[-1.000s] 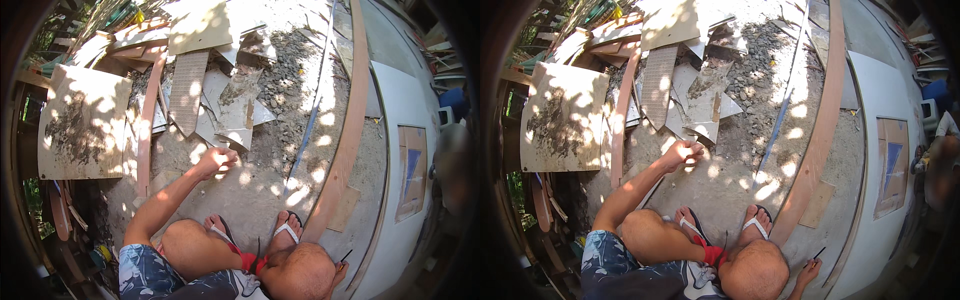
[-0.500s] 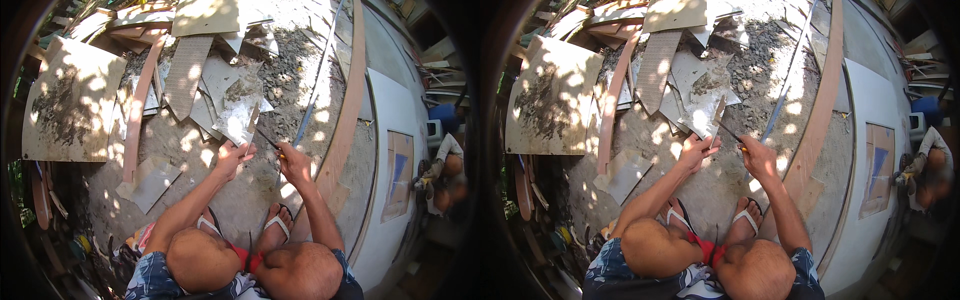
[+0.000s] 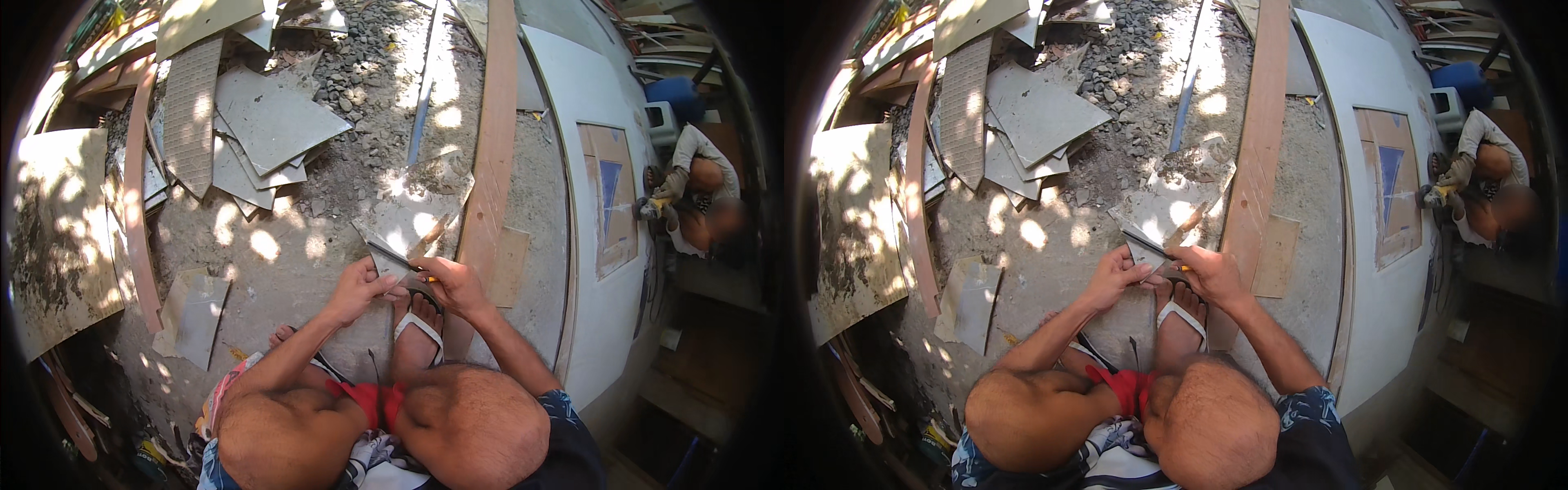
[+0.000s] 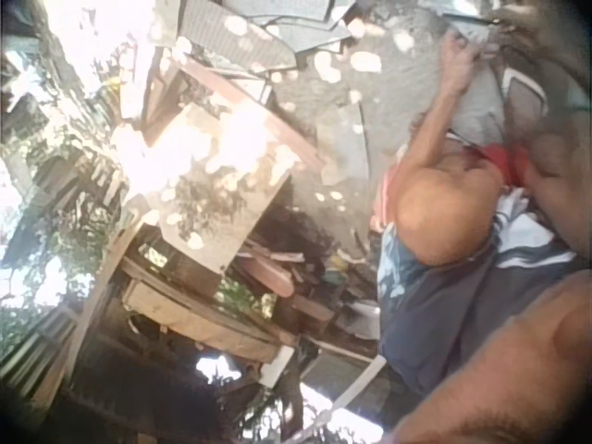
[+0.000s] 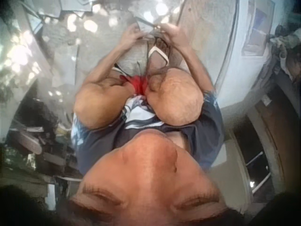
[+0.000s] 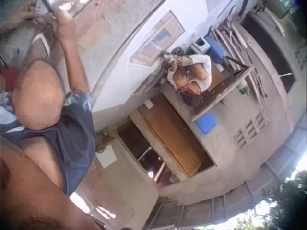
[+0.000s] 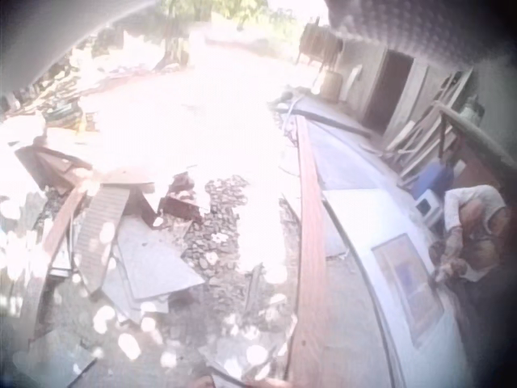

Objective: The person uses an angle grinder to cut a tile, then uses a metal straightedge and a utility knife to score and snap the tile into smaller pieces. The person repeats the scoring and snapping process on several tile pieces.

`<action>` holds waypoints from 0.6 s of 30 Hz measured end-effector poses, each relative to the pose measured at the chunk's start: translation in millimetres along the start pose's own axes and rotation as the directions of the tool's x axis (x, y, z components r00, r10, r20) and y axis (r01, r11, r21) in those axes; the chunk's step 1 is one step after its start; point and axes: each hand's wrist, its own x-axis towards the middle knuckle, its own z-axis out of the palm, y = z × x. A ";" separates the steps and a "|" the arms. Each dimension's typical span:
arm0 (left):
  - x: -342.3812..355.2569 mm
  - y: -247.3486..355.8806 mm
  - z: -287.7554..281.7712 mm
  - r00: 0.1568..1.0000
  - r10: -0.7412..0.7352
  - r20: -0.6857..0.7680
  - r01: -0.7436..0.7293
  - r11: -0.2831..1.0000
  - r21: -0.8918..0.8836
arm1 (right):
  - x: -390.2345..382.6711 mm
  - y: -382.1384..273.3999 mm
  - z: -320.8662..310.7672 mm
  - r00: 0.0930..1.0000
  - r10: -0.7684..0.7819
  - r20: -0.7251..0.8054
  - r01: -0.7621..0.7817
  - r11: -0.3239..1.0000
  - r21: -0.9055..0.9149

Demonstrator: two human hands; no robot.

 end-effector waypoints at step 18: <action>34.9 -7.3 21.9 0.988 -0.155 -0.019 0.156 0.986 0.055 | -20.5 61.0 -17.1 0.929 0.102 -0.357 -0.159 0.978 -0.133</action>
